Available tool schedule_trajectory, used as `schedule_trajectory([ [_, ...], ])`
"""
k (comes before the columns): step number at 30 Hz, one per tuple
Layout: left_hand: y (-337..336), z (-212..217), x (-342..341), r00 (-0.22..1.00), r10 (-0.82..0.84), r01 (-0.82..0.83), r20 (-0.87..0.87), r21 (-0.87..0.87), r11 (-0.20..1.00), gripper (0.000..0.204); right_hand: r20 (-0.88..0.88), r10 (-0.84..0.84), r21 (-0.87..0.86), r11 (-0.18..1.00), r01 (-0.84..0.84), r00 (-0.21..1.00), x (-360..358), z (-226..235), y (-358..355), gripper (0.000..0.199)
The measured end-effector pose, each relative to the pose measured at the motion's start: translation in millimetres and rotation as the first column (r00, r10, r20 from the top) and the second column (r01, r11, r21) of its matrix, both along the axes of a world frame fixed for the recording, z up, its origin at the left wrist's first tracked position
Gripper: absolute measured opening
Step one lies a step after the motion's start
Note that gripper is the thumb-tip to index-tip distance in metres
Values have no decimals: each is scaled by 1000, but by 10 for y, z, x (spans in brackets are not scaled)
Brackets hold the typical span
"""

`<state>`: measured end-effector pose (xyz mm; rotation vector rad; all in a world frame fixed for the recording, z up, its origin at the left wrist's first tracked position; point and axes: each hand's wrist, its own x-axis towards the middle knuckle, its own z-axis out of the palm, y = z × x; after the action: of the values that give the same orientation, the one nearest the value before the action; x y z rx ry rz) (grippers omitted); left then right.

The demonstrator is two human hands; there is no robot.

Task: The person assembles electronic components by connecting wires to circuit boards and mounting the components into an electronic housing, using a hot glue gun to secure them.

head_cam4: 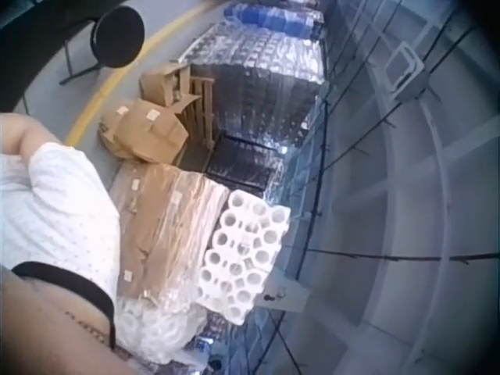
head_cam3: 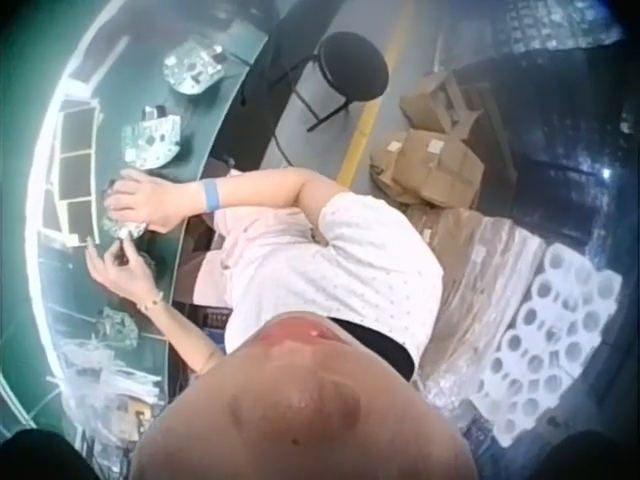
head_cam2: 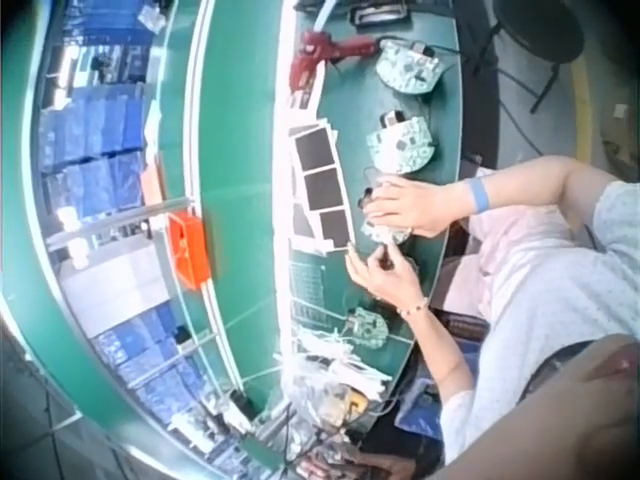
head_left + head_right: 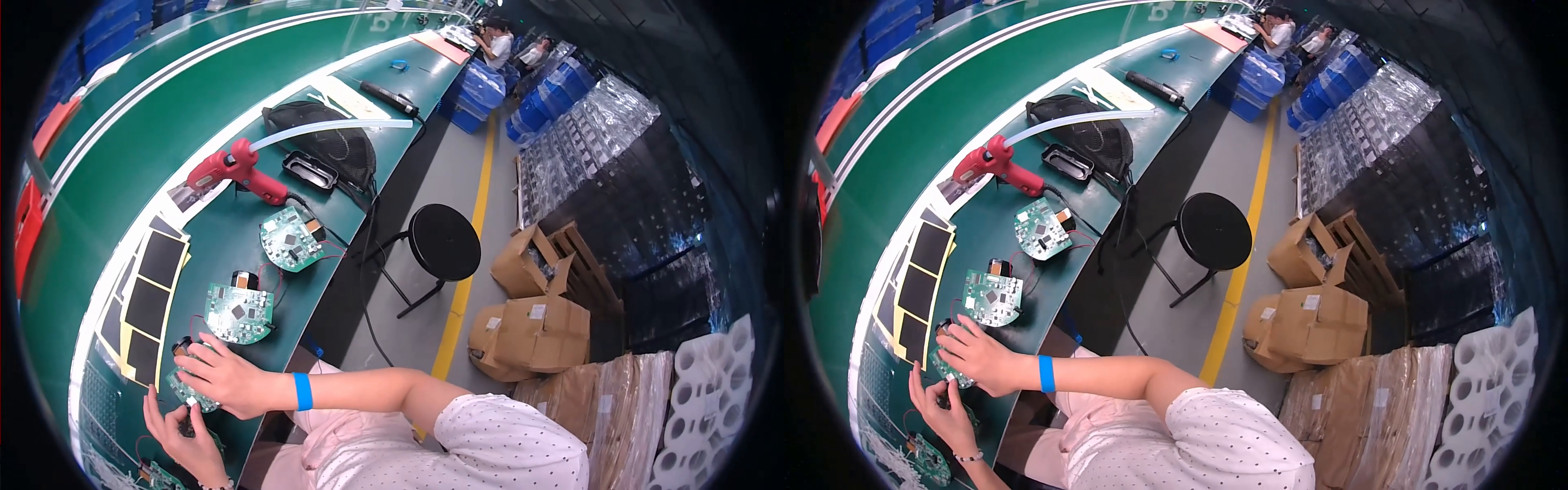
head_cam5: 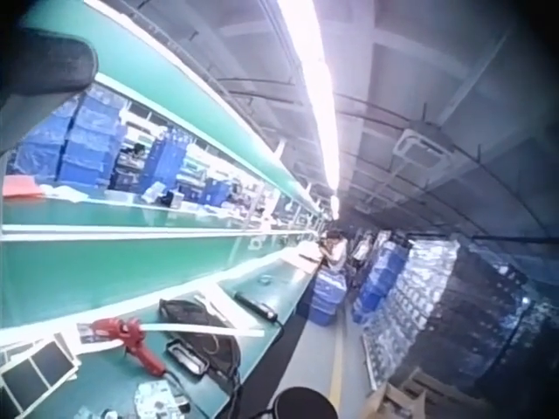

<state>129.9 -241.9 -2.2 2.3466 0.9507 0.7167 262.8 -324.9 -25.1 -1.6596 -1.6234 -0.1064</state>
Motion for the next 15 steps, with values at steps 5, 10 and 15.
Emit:
schedule_trajectory([
  [5, 76, 103, -5, 999, -28, 33, -44, 118, 992, 12, -42, 58, 48, 997, -56, 997, 75, -13, 85, 49],
  [10, 62, 35, 9, 999, -32, 35, -29, 96, 995, 15, 89, -23, -126, 991, 34, 996, 120, 42, -62, 63],
  [15, 40, -5, -132, 999, 50, -51, -12, -13, 999, 15, 50, 61, -132, 990, -54, 997, 34, -11, 18, 65],
])
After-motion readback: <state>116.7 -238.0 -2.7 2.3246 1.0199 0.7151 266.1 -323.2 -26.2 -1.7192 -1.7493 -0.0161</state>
